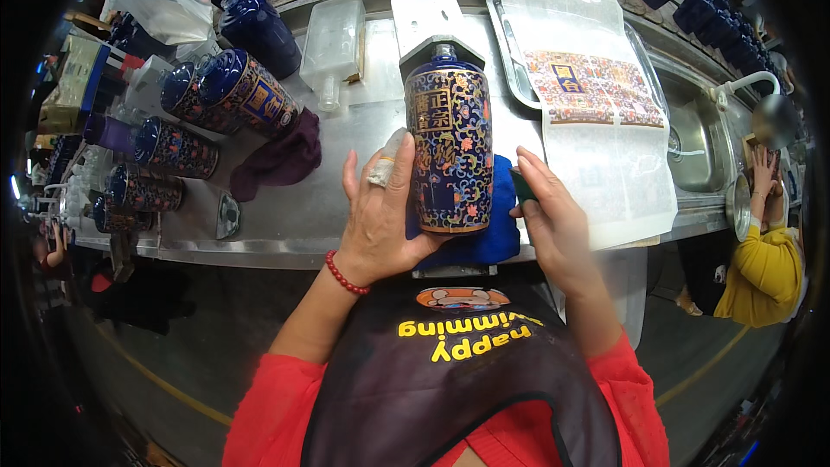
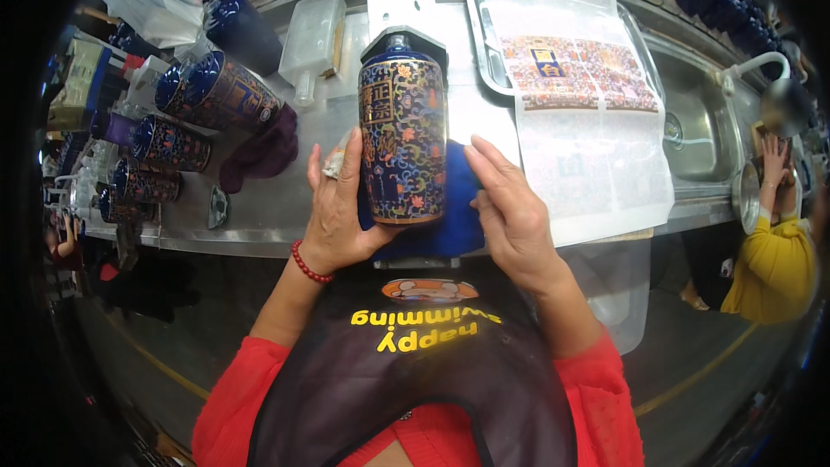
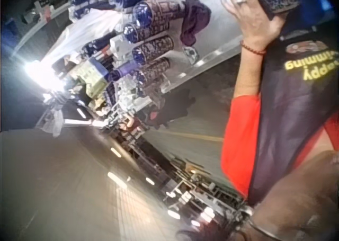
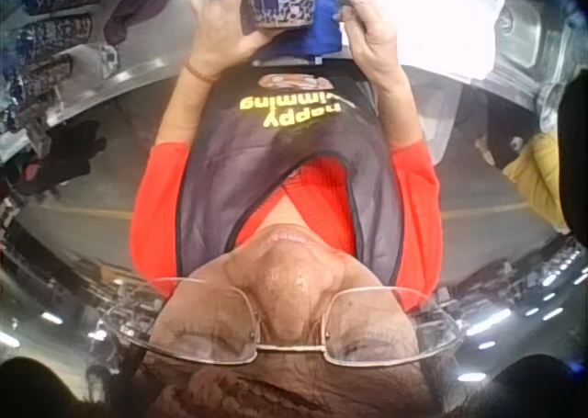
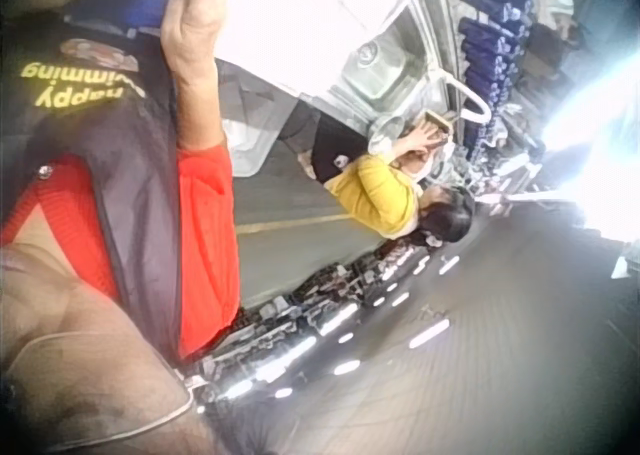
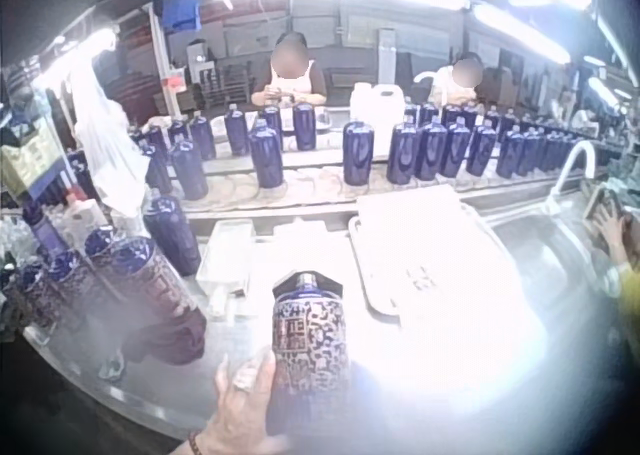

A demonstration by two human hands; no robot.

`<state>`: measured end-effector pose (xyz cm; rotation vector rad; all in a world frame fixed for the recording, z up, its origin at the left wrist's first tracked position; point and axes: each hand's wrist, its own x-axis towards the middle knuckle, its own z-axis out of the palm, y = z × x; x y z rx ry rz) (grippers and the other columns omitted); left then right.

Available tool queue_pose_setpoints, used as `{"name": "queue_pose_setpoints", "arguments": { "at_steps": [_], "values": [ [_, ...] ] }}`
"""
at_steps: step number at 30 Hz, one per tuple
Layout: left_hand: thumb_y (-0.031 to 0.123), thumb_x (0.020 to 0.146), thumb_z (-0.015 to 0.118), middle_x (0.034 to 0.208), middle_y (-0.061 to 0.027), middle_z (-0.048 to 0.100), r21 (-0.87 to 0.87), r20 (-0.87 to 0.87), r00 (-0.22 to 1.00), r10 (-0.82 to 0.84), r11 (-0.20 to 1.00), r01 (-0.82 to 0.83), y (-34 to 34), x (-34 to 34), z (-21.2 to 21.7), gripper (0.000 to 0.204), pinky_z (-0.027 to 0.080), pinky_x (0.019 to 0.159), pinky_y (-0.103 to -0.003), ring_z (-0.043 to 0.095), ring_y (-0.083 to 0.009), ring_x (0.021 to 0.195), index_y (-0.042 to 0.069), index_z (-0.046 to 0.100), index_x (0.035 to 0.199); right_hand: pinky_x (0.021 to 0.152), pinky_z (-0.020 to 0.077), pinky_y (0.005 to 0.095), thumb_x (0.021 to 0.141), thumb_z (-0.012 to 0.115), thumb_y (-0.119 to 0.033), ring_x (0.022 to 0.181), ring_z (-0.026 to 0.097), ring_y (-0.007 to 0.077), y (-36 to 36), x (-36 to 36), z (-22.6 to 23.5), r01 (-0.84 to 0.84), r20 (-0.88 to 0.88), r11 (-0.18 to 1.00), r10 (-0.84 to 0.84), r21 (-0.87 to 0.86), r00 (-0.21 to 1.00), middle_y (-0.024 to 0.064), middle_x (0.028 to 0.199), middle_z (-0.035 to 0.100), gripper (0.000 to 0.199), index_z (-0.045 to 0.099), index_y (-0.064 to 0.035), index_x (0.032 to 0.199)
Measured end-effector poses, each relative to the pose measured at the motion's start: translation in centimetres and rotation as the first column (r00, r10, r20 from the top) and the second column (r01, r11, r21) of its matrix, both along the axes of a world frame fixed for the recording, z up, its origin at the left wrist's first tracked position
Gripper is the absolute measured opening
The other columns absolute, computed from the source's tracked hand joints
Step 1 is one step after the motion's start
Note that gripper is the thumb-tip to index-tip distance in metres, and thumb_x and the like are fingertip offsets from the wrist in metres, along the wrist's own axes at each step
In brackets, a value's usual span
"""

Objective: The person applies decorative stickers to a blue ceramic vase using a green squeegee tool. They smooth the sticker onto the vase surface, rotate the vase to access different areas, and continue smoothing the sticker until it adheres fully.

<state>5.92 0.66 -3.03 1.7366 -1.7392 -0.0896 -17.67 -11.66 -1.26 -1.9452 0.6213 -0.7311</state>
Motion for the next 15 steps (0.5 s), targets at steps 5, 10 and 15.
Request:
{"name": "queue_pose_setpoints", "arguments": {
  "at_steps": [5,10,15],
  "values": [
    [0.057,0.071,0.086,0.156,-0.0232,0.041,0.024,-0.001,1.0,0.018,1.0,-0.018,0.1,-0.2,-0.5,0.129,0.011,0.116,-0.071,0.041,-0.0407,0.139,0.001,0.016,0.164,0.106,0.0454,0.0432,0.091,0.077,-0.043,0.126,0.055,0.0394,-0.4,1.9,0.4,-0.042,-0.133,0.984,0.019,-0.171,0.991,0.0295,0.144,0.053,0.088,0.04,0.0108,0.15],
    [0.058,0.071,0.086,0.157,-0.0226,0.04,-0.004,-0.017,1.0,0.001,1.0,-0.001,0.0,-0.1,-0.7,0.129,0.01,0.117,-0.069,0.041,-0.0412,0.139,0.004,0.015,0.165,0.111,0.0405,0.0459,0.082,0.085,-0.041,0.129,0.049,0.0407,-0.2,2.9,0.8,-0.069,-0.198,0.977,0.028,-0.202,0.98,0.0288,0.144,0.053,0.099,0.038,0.0127,0.151],
    [0.057,0.071,0.086,0.156,-0.0225,0.042,-0.01,-0.018,1.0,0.0,1.0,0.0,0.0,0.0,-1.0,0.129,0.009,0.118,-0.068,0.042,-0.0417,0.138,0.005,0.015,0.165,0.109,0.0407,0.0448,0.079,0.087,-0.039,0.125,0.049,0.038,-0.5,2.8,0.5,-0.098,-0.195,0.985,0.069,-0.145,0.978,0.0256,0.136,0.056,0.101,0.038,0.0117,0.151]
  ]
}}
